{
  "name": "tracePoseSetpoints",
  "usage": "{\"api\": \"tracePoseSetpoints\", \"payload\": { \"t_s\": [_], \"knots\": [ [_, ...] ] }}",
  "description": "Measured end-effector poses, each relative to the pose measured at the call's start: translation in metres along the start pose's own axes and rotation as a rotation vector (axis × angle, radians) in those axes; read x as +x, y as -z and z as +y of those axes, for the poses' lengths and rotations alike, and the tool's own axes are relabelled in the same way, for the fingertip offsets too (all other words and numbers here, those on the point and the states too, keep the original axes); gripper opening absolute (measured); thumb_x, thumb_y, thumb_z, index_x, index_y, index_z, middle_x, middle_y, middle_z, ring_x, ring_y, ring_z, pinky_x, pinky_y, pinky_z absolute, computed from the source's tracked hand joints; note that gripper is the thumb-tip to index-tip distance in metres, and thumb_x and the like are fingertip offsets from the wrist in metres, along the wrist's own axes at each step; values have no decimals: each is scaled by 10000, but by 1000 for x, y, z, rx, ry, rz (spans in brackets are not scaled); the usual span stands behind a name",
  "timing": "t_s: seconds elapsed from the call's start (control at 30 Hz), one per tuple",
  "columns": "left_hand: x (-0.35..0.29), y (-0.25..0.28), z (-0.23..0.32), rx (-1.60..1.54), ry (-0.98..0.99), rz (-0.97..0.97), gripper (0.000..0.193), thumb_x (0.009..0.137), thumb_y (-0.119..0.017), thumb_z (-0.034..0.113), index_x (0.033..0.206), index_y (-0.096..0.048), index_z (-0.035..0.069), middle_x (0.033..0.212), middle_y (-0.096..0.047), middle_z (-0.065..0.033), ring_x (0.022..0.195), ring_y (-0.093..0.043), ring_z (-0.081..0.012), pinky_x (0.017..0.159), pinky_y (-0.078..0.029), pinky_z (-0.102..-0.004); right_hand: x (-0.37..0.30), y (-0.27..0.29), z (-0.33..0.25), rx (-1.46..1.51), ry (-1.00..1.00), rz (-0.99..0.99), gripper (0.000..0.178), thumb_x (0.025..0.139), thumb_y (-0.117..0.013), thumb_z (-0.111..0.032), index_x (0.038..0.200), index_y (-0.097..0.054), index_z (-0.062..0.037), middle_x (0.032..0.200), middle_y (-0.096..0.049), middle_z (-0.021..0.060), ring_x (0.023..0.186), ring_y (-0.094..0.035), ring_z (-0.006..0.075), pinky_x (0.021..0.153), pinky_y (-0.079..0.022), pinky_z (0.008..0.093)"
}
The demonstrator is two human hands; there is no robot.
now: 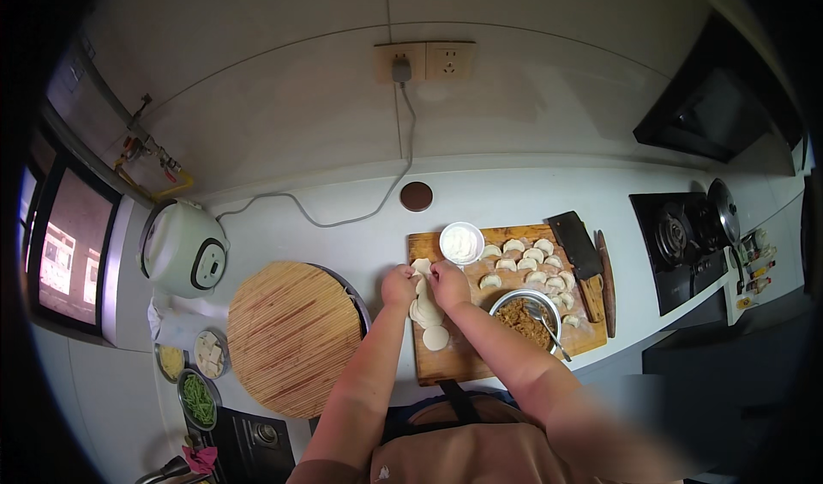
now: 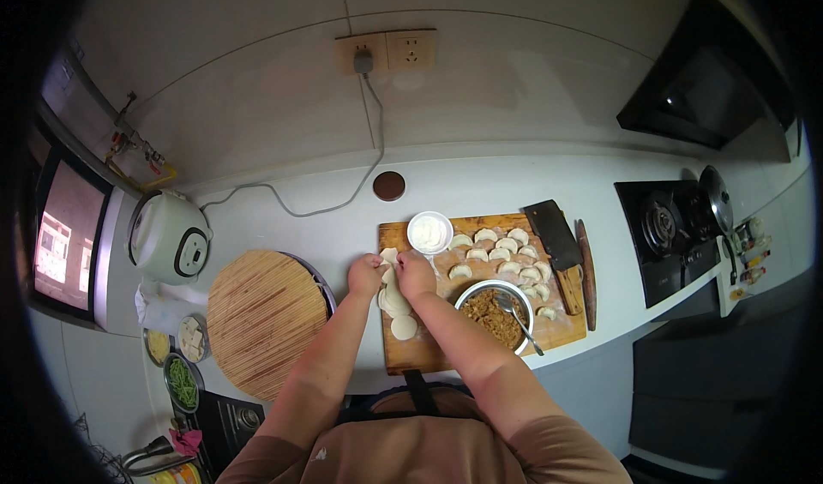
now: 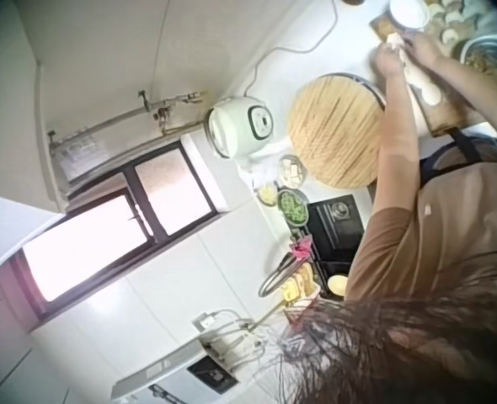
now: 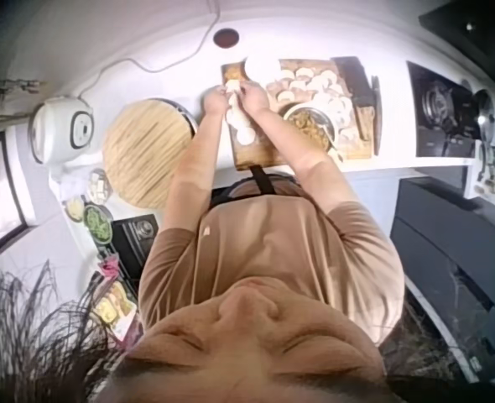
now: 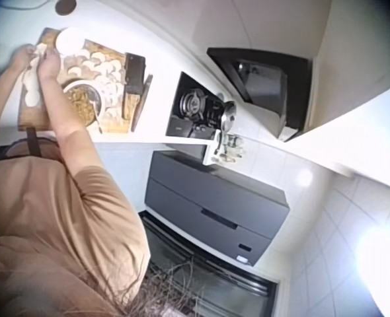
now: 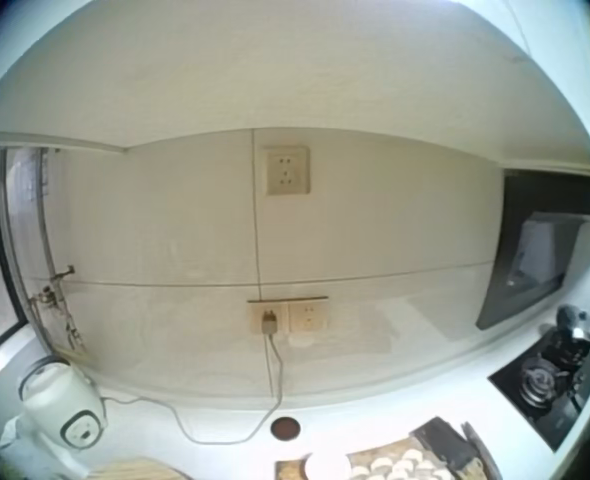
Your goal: The person prepares dumplings by placing a spoonful of filling onto round dough wrappers, then folding and pinching the edges to seal them. The finished dumplings are placed on a wooden board next to the filling bowl.
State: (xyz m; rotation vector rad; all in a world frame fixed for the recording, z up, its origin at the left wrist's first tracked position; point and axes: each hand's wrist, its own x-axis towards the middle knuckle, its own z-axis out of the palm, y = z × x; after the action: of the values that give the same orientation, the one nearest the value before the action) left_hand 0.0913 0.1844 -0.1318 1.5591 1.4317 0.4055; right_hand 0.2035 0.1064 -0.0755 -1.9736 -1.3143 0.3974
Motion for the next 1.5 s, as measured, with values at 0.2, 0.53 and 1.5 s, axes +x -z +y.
{"api": "tracePoseSetpoints", "payload": {
  "t_s": [0.2, 0.53, 1.5],
  "knots": [
    [-4, 4, 3, 15, -18, 30, 229, 726, -699, 138, 920, -646, 27, 828, -666, -113, 701, -648, -202, 630, -501, -307, 29, 15, -25, -75, -34, -193, 121, 794, -589, -142, 858, -596, -40, 829, -621, 160, 771, -596, 334, 677, -474, 410],
    [-10, 8, 13, -61, -9, -70, 254, 752, -677, 129, 966, -651, -6, 820, -673, -102, 673, -636, -152, 603, -501, -285, 76, 16, 1, 294, -118, -345, 150, 831, -558, -42, 976, -594, -22, 850, -646, 77, 744, -605, 153, 690, -475, 281],
    [-41, 12, -4, 107, -124, 114, 346, 683, -721, 80, 1001, -589, 51, 844, -589, -93, 752, -602, -225, 671, -481, -320, -24, 42, 23, -30, 119, -367, 109, 747, -609, -118, 844, -618, -67, 858, -613, 125, 818, -579, 316, 729, -469, 402]
  ]
}}
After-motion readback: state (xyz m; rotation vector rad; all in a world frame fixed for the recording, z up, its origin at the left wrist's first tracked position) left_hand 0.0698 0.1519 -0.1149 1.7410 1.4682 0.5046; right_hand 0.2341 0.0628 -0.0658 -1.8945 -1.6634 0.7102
